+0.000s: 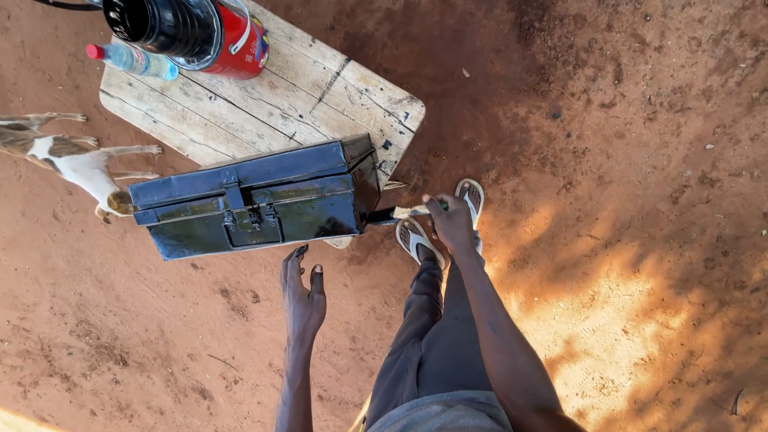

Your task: Painting a metal toolbox with black paint using a paintbrush on an outdoor workbench

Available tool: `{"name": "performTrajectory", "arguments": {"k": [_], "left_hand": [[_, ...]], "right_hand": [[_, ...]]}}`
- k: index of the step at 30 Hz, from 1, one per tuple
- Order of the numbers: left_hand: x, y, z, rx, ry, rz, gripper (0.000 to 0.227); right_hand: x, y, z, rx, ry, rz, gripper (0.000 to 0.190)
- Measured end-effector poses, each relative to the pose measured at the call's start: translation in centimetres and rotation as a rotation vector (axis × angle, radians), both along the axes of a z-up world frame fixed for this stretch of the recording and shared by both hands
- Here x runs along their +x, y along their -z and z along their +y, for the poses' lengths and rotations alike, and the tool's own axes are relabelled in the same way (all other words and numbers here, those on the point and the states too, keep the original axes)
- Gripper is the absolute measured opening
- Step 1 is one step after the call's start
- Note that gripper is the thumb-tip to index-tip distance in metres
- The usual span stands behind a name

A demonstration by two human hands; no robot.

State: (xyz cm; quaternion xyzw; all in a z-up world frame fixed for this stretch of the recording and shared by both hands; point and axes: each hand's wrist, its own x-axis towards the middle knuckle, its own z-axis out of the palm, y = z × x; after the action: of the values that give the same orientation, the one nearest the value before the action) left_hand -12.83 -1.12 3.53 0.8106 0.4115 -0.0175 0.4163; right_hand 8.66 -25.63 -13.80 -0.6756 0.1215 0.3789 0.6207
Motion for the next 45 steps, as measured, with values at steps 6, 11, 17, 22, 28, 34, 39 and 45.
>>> {"name": "performTrajectory", "arguments": {"k": [6, 11, 17, 22, 28, 34, 39, 45], "left_hand": [[0.5, -0.1, -0.9, -0.024, 0.021, -0.028, 0.046], [0.1, 0.7, -0.5, -0.007, -0.004, -0.027, 0.049], [0.4, 0.8, -0.4, -0.055, -0.063, -0.047, 0.05], [0.2, 1.4, 0.5, -0.09, -0.101, -0.048, 0.049], [2.3, 1.5, -0.9, -0.057, -0.078, -0.102, 0.046], [2.0, 2.6, -1.7, -0.051, -0.068, -0.106, 0.048], [1.2, 1.5, -2.0, -0.045, -0.087, -0.088, 0.047], [1.6, 1.0, -1.8, -0.056, -0.098, -0.078, 0.046]], "right_hand": [[0.4, -6.1, 4.1, 0.311, 0.092, 0.046, 0.044], [0.8, -3.1, 4.1, 0.247, -0.019, -0.144, 0.039], [-3.0, -0.8, 6.5, 0.101, 0.003, -0.234, 0.032], [-0.9, -6.3, 5.3, 0.151, 0.184, -0.042, 0.03], [-1.9, -4.9, 7.5, 0.095, -0.033, -0.326, 0.013], [-0.5, -0.8, 5.5, 0.128, 0.001, -0.369, 0.024], [-1.4, -1.2, 5.6, 0.311, 0.017, -0.01, 0.035], [-2.4, 1.8, 6.0, 0.133, 0.034, -0.122, 0.029]]}}
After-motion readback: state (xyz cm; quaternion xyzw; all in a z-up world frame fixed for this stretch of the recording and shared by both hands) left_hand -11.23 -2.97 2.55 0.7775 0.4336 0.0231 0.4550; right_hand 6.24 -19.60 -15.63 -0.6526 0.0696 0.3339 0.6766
